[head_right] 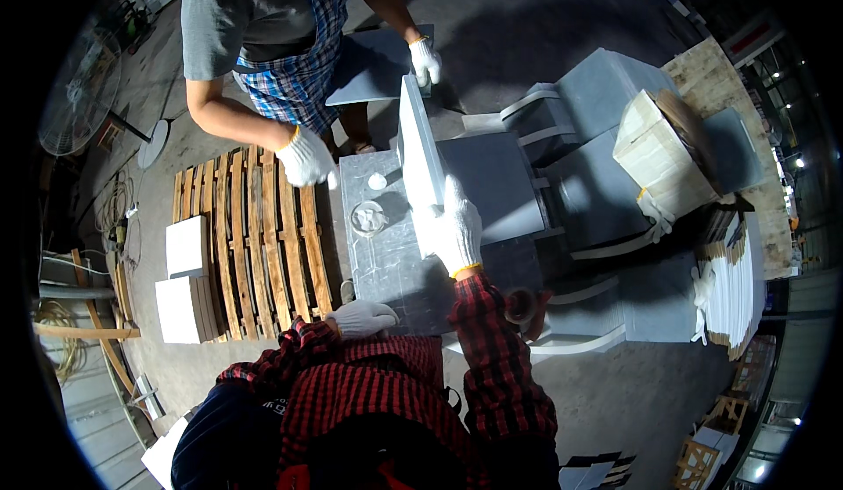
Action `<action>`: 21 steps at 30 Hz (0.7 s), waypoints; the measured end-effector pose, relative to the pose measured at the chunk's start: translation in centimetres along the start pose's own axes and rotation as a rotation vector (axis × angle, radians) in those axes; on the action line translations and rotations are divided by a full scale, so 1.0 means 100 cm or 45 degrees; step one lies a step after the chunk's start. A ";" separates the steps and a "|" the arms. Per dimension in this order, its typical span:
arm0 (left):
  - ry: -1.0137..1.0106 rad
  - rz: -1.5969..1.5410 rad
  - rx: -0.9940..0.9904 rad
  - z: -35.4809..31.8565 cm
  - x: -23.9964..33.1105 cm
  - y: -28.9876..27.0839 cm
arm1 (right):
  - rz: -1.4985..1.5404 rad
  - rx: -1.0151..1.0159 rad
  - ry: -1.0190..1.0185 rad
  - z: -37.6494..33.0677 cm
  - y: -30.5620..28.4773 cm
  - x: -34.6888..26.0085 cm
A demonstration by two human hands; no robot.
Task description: The person aligns and joins two rectangular panels with a coworker, pressing the edges together. They then pick up another panel and place it on the work surface.
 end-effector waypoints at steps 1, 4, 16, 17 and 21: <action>0.015 0.002 0.007 0.000 -0.001 0.000 | 0.011 -0.016 0.014 0.000 0.000 0.000; 0.094 0.052 0.026 -0.002 0.000 0.000 | 0.042 -0.048 0.014 0.002 -0.002 -0.006; -0.089 -0.100 0.039 0.005 -0.015 0.001 | 0.233 -0.141 0.113 0.005 -0.007 -0.011; -0.198 -0.180 0.023 0.001 -0.011 -0.004 | 0.260 -0.171 0.164 0.004 -0.005 -0.004; -0.293 -0.308 0.056 -0.002 -0.010 -0.010 | 0.312 -0.205 0.143 0.005 -0.007 -0.001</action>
Point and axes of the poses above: each hand's wrist, its own z-axis towards the middle knuckle, its own y-axis out of the palm, x = y × z, the point moved 8 cm from there along z, towards the middle knuckle, and after that the axes turned 13 degrees about x, right-handed, at the moved point
